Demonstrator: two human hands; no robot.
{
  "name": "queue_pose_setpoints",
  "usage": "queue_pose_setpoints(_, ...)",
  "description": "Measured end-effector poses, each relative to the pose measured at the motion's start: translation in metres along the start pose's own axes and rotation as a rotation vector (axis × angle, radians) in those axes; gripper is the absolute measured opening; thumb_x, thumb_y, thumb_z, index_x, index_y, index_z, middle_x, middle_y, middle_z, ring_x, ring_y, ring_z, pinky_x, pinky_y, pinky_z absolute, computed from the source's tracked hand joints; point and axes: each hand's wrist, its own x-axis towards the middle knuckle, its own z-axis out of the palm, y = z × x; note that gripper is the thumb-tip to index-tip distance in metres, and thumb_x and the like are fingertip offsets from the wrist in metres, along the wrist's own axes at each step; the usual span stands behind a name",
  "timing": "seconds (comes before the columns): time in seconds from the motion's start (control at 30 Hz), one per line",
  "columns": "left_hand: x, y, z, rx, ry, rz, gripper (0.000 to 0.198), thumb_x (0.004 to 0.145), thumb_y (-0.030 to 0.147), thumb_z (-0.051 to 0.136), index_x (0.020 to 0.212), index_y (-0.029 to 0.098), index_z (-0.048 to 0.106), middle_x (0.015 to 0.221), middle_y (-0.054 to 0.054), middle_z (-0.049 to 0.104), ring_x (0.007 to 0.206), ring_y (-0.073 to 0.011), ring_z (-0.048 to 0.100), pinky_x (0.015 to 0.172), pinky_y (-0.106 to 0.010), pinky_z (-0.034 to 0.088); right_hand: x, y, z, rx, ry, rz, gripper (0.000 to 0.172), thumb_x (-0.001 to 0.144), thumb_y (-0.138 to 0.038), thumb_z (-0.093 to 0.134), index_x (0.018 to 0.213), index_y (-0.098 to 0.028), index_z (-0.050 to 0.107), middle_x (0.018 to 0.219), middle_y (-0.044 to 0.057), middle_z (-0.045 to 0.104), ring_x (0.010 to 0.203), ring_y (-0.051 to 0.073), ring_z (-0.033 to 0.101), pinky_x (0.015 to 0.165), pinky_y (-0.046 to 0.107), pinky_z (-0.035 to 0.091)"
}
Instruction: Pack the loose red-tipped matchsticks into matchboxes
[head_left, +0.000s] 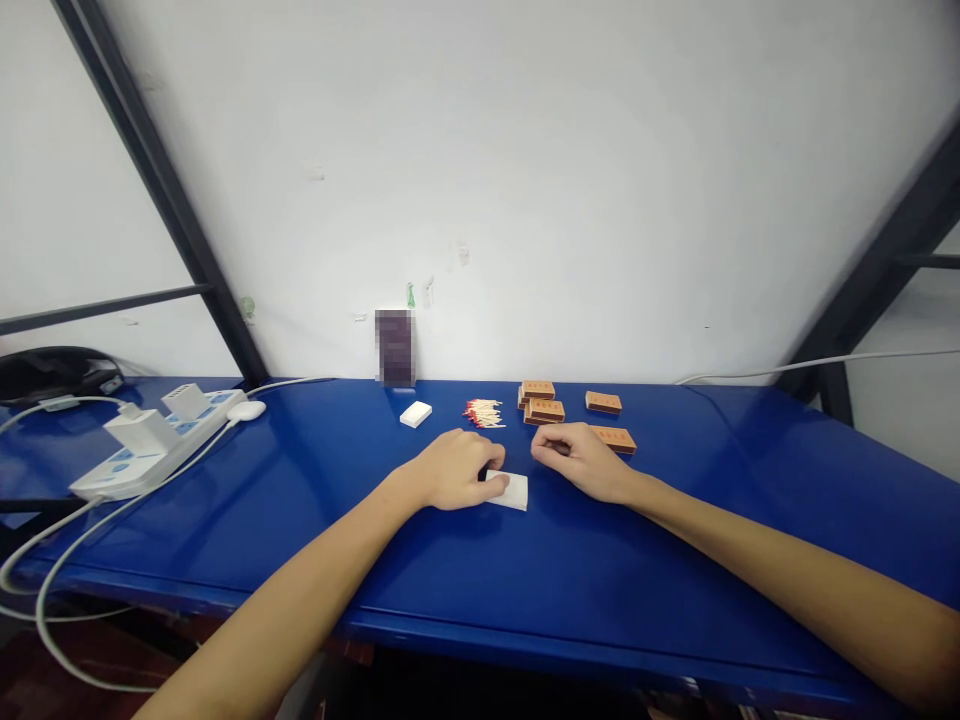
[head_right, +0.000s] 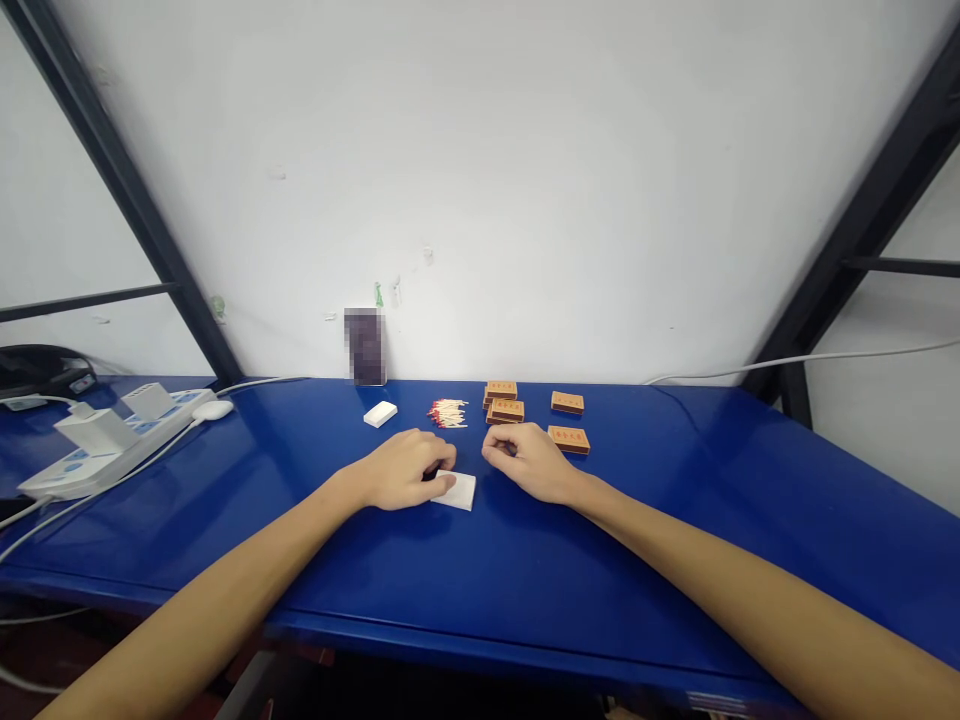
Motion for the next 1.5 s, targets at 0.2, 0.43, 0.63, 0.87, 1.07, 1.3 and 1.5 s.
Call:
queue_pose_setpoints(0.2, 0.0, -0.013, 0.001, -0.019, 0.065, -0.174, 0.023, 0.091, 0.031, 0.048, 0.077, 0.019, 0.063, 0.073, -0.001, 0.066, 0.068, -0.0174, 0.06, 0.061, -0.028, 0.037, 0.0, -0.003, 0.007, -0.137, -0.016, -0.141, 0.017, 0.091, -0.021, 0.048, 0.08, -0.02, 0.061, 0.084, 0.003, 0.064, 0.067, 0.015, 0.052, 0.064, 0.028, 0.041)
queue_pose_setpoints(0.43, 0.003, -0.023, 0.011, 0.111, 0.154, -0.315, 0.036, 0.093, 0.027, 0.044, 0.126, 0.017, 0.056, 0.106, -0.009, 0.068, 0.097, -0.0267, 0.064, 0.086, -0.039, 0.047, 0.001, 0.005, 0.01, -0.178, -0.04, -0.03, 0.025, 0.093, -0.024, 0.048, 0.116, -0.021, 0.057, 0.109, 0.007, 0.07, 0.092, 0.022, 0.067, 0.081, 0.037, 0.051)
queue_pose_setpoints(0.63, 0.003, -0.037, 0.021, 0.166, 0.162, -0.362, 0.046, 0.094, 0.032, 0.044, 0.137, 0.017, 0.048, 0.11, -0.013, 0.058, 0.102, -0.0298, 0.056, 0.093, -0.046, 0.045, 0.022, 0.003, 0.017, -0.363, -0.14, -0.048, 0.045, 0.096, -0.026, 0.041, 0.14, -0.024, 0.048, 0.157, 0.009, 0.038, 0.123, 0.03, 0.059, 0.096, 0.047, 0.051)
queue_pose_setpoints(0.87, 0.004, -0.043, 0.022, 0.108, 0.201, -0.336, 0.046, 0.092, 0.031, 0.046, 0.136, 0.016, 0.049, 0.12, -0.013, 0.052, 0.111, -0.0287, 0.048, 0.101, -0.048, 0.04, 0.069, -0.007, 0.031, -0.401, -0.194, 0.109, 0.062, 0.09, -0.026, 0.049, 0.15, -0.018, 0.036, 0.161, 0.016, 0.026, 0.127, 0.036, 0.054, 0.102, 0.05, 0.044)
queue_pose_setpoints(1.07, 0.003, -0.042, 0.02, 0.098, 0.205, -0.352, 0.046, 0.091, 0.031, 0.045, 0.135, 0.016, 0.05, 0.12, -0.013, 0.052, 0.112, -0.0292, 0.047, 0.102, -0.048, 0.039, 0.102, -0.007, 0.033, -0.359, -0.354, 0.182, 0.064, 0.088, -0.031, 0.051, 0.149, -0.015, 0.038, 0.148, 0.019, 0.045, 0.13, 0.036, 0.05, 0.102, 0.047, 0.042)
queue_pose_setpoints(1.3, 0.002, -0.041, 0.02, 0.041, 0.199, -0.353, 0.047, 0.092, 0.03, 0.045, 0.136, 0.017, 0.05, 0.117, -0.013, 0.052, 0.111, -0.029, 0.048, 0.101, -0.048, 0.04, 0.087, -0.012, 0.027, -0.382, -0.381, 0.119, 0.046, 0.091, -0.028, 0.044, 0.135, -0.015, 0.054, 0.128, 0.018, 0.06, 0.118, 0.031, 0.059, 0.097, 0.041, 0.045)
queue_pose_setpoints(1.5, 0.003, -0.036, 0.018, 0.007, 0.211, -0.356, 0.047, 0.093, 0.03, 0.044, 0.137, 0.015, 0.05, 0.119, -0.014, 0.053, 0.113, -0.0295, 0.048, 0.102, -0.049, 0.04, 0.062, -0.012, 0.023, -0.305, -0.32, 0.056, 0.052, 0.092, -0.027, 0.048, 0.141, -0.012, 0.05, 0.138, 0.019, 0.055, 0.123, 0.03, 0.056, 0.105, 0.041, 0.041)
